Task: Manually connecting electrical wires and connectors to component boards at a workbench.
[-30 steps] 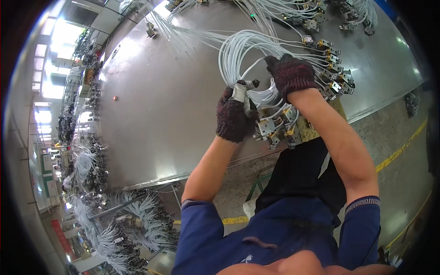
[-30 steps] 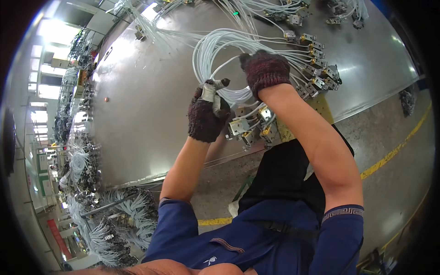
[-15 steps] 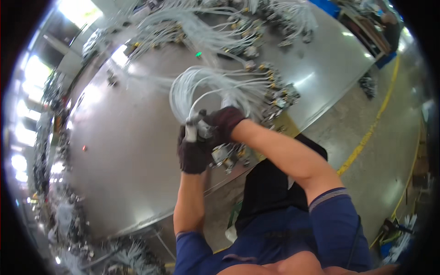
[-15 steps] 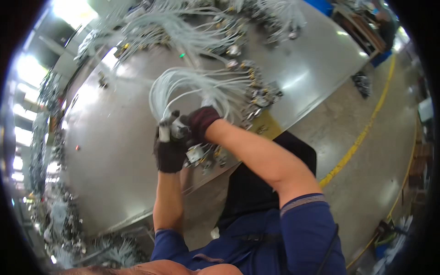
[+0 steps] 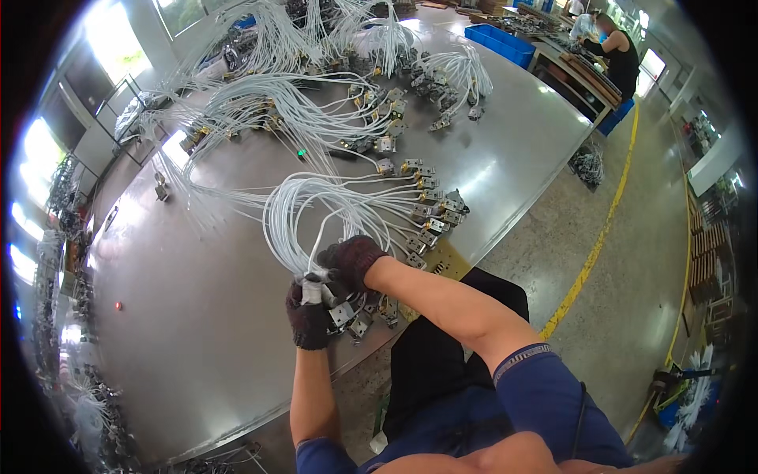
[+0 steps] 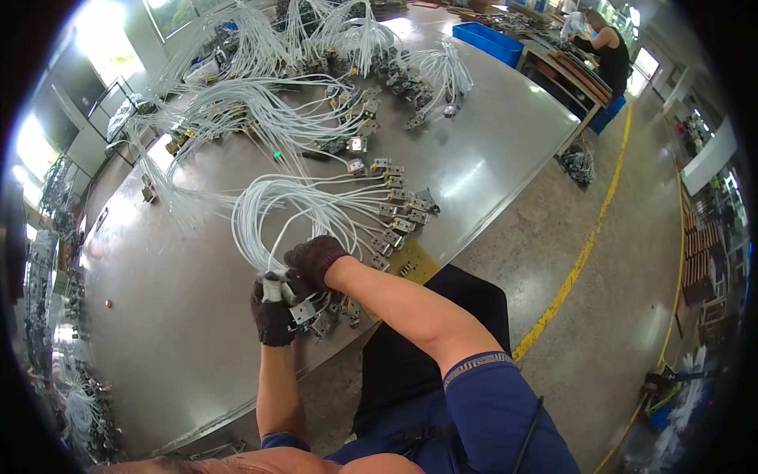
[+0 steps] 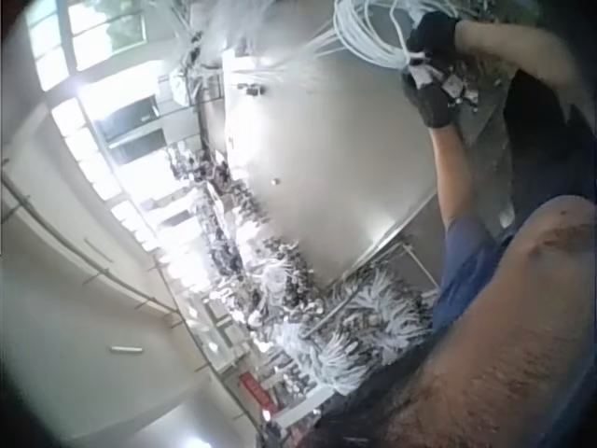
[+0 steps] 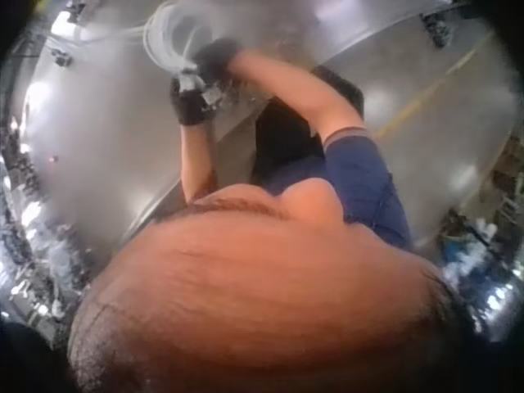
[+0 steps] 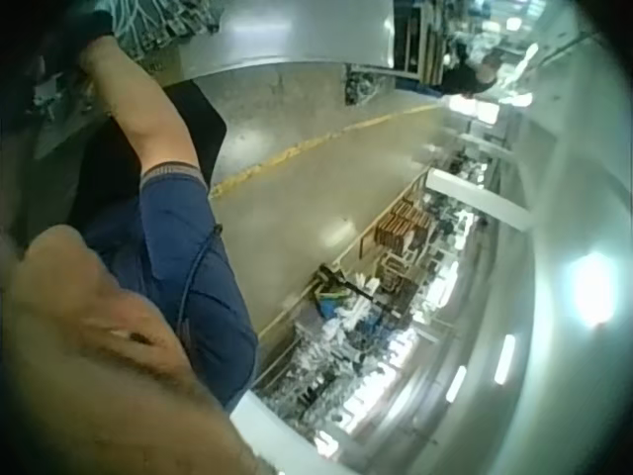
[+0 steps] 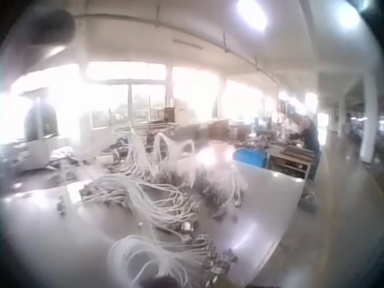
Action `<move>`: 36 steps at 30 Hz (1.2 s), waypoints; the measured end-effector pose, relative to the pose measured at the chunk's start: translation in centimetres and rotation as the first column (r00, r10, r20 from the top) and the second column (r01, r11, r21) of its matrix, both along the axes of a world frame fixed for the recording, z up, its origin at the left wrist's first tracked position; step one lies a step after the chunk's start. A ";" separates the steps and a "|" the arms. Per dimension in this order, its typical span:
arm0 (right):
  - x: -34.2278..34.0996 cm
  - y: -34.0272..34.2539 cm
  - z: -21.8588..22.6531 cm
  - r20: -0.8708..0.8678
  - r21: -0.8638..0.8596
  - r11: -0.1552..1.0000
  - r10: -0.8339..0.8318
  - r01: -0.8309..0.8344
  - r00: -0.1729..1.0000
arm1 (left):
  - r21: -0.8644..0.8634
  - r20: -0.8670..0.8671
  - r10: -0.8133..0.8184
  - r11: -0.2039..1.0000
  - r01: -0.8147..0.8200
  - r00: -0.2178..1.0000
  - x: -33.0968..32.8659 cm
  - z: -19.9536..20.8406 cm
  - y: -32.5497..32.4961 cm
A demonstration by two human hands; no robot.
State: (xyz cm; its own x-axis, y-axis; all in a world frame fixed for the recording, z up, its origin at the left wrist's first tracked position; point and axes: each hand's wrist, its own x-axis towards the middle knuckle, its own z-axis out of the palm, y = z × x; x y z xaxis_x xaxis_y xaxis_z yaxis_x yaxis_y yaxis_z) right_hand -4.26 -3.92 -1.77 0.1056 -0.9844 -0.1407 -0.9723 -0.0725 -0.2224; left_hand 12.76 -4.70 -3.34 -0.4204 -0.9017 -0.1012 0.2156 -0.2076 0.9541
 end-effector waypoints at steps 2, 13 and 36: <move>0.0 -0.5 -0.7 -0.005 -0.016 1.000 -0.011 0.011 1.000 | -0.018 -0.070 0.031 0.999 -0.032 0.997 -0.9 0.8 -0.2; 1.5 -1.9 -2.1 -0.028 0.052 0.979 -0.193 0.195 0.981 | 0.189 -0.003 0.005 0.982 -0.005 1.000 -0.6 6.2 1.0; 0.2 -1.2 -1.1 0.106 0.013 0.974 -0.228 0.228 0.968 | 0.020 -0.255 0.043 0.999 -0.039 0.966 2.1 3.9 -0.8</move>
State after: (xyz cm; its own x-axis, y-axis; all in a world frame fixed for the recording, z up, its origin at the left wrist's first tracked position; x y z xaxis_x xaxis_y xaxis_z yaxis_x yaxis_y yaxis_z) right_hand -4.01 -5.08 -2.92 -0.1071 -0.9842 -0.1412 -0.9338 0.1484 -0.3255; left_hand 14.84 -5.47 0.59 -0.3967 -0.9179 -0.0087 0.4602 -0.2071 0.8633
